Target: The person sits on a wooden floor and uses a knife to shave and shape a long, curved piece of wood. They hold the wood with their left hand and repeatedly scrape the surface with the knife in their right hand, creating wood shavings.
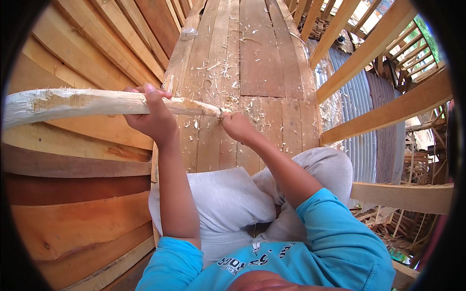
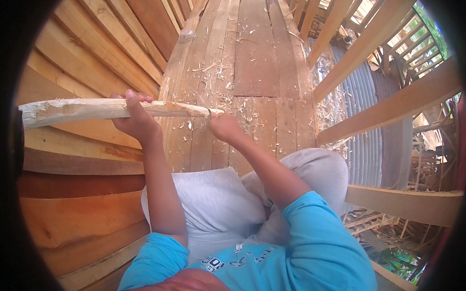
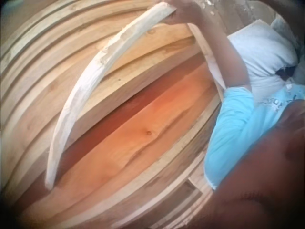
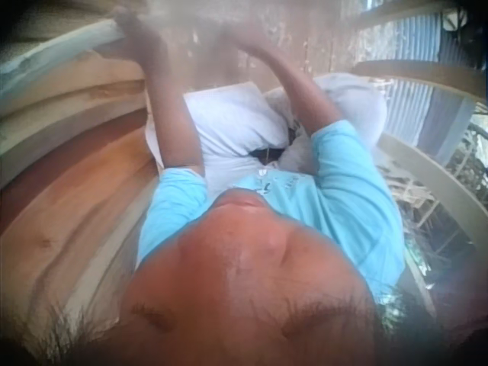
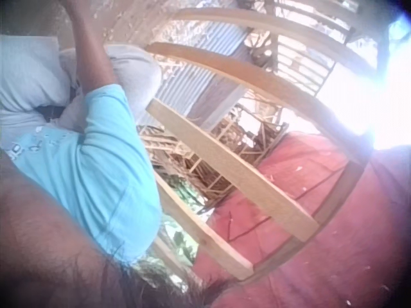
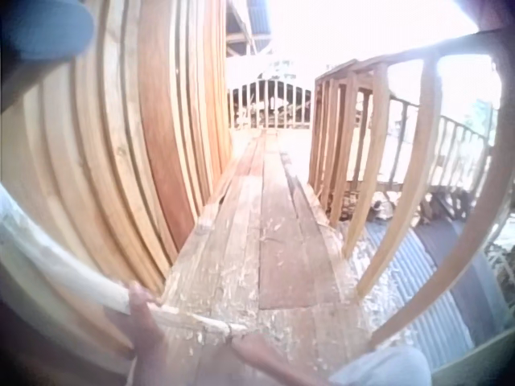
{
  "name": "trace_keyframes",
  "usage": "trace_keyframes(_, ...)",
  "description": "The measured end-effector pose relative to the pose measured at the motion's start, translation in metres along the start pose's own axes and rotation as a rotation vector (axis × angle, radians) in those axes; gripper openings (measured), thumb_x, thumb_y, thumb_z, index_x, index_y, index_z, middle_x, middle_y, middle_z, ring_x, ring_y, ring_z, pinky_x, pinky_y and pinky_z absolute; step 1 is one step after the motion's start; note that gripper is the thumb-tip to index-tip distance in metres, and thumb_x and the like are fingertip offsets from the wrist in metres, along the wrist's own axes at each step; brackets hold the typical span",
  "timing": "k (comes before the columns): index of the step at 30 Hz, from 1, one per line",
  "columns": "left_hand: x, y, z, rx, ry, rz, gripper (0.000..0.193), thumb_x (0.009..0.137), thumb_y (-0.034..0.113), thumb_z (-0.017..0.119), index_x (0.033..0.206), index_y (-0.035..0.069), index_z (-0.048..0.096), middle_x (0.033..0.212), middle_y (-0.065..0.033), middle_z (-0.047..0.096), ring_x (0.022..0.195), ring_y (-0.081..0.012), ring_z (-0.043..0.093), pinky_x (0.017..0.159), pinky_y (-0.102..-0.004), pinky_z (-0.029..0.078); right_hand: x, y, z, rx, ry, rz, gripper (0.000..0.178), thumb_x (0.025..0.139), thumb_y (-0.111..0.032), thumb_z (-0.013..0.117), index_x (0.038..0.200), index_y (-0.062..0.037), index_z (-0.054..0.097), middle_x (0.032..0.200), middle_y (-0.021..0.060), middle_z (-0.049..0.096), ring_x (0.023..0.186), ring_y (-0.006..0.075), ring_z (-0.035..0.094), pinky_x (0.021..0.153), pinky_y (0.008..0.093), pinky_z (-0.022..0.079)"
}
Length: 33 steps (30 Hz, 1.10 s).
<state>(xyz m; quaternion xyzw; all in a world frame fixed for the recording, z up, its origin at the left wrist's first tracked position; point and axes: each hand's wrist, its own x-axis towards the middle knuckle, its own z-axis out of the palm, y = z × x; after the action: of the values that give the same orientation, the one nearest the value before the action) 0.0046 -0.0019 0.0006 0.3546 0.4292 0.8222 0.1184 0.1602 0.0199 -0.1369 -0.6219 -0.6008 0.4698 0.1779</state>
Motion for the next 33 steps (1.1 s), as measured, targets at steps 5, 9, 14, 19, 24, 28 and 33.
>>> trace_keyframes(5, -0.001, 0.003, -0.002, 0.017, -0.057, 0.04, 0.015, 0.087, 0.008, 0.059, 0.085, 0.005, 0.044, 0.062, -0.0036, 0.051, 0.059, -0.0153, 0.054, 0.063, -0.0304, 0.048, -0.02, -0.036, -0.01, 0.068, -0.093, -0.116, 0.056, 0.103, -0.041, 0.036, 0.071, 0.0027, 0.052, 0.056, 0.0089, 0.048, 0.049, 0.0203, 0.049, 0.05, 0.0417, 0.042)
trace_keyframes(9, -0.001, 0.002, 0.004, -0.003, -0.05, 0.018, 0.015, 0.087, 0.008, 0.059, 0.084, 0.005, 0.044, 0.062, -0.0037, 0.051, 0.06, -0.0153, 0.054, 0.063, -0.0304, 0.048, 0.006, 0.004, -0.014, 0.132, -0.108, 0.117, 0.056, 0.102, -0.041, 0.036, 0.066, -0.0005, 0.05, 0.056, 0.0072, 0.048, 0.048, 0.0181, 0.049, 0.044, 0.0386, 0.04)
trace_keyframes(14, 0.004, 0.0, -0.004, 0.023, -0.045, 0.034, 0.016, 0.088, 0.008, 0.059, 0.085, 0.005, 0.044, 0.065, -0.0041, 0.051, 0.059, -0.0148, 0.055, 0.063, -0.0303, 0.049, -0.022, -0.037, -0.003, -0.004, -0.001, -0.229, 0.058, 0.101, -0.04, 0.039, 0.068, 0.0053, 0.054, 0.061, 0.0214, 0.058, 0.057, 0.0335, 0.058, 0.062, 0.0474, 0.046)
trace_keyframes(19, -0.002, 0.002, 0.007, -0.005, -0.048, 0.052, 0.016, 0.087, 0.009, 0.059, 0.086, 0.005, 0.043, 0.062, -0.0049, 0.051, 0.058, -0.0158, 0.053, 0.062, -0.0309, 0.049, 0.01, 0.011, -0.022, -0.074, -0.131, 0.027, 0.054, 0.101, -0.034, 0.035, 0.095, 0.0111, 0.065, 0.1, 0.0354, 0.063, 0.1, 0.0459, 0.063, 0.089, 0.0495, 0.048)
trace_keyframes(24, 0.003, 0.002, 0.0, 0.014, -0.026, 0.037, 0.016, 0.088, 0.011, 0.059, 0.085, 0.005, 0.044, 0.062, -0.0047, 0.051, 0.059, -0.0157, 0.054, 0.061, -0.0304, 0.049, -0.022, -0.038, -0.016, -0.061, -0.074, -0.043, 0.053, 0.1, -0.036, 0.039, 0.091, 0.0103, 0.065, 0.09, 0.034, 0.063, 0.09, 0.0436, 0.063, 0.084, 0.0491, 0.047)
trace_keyframes(28, 0.003, -0.001, -0.004, 0.026, -0.055, 0.046, 0.016, 0.088, 0.011, 0.059, 0.084, 0.006, 0.044, 0.063, -0.0045, 0.051, 0.059, -0.0156, 0.054, 0.061, -0.0303, 0.049, -0.025, -0.043, -0.015, -0.07, -0.065, -0.106, 0.056, 0.1, -0.038, 0.041, 0.088, 0.012, 0.063, 0.081, 0.0302, 0.064, 0.077, 0.0411, 0.065, 0.075, 0.0496, 0.049)
trace_keyframes(33, 0.001, 0.002, 0.006, -0.033, -0.053, 0.042, 0.015, 0.088, 0.009, 0.059, 0.084, 0.006, 0.045, 0.064, -0.0043, 0.051, 0.059, -0.0151, 0.053, 0.061, -0.0302, 0.049, 0.002, 0.0, -0.007, -0.027, -0.057, 0.097, 0.058, 0.099, -0.039, 0.04, 0.098, 0.0137, 0.064, 0.093, 0.0328, 0.066, 0.093, 0.0442, 0.066, 0.085, 0.0497, 0.049)
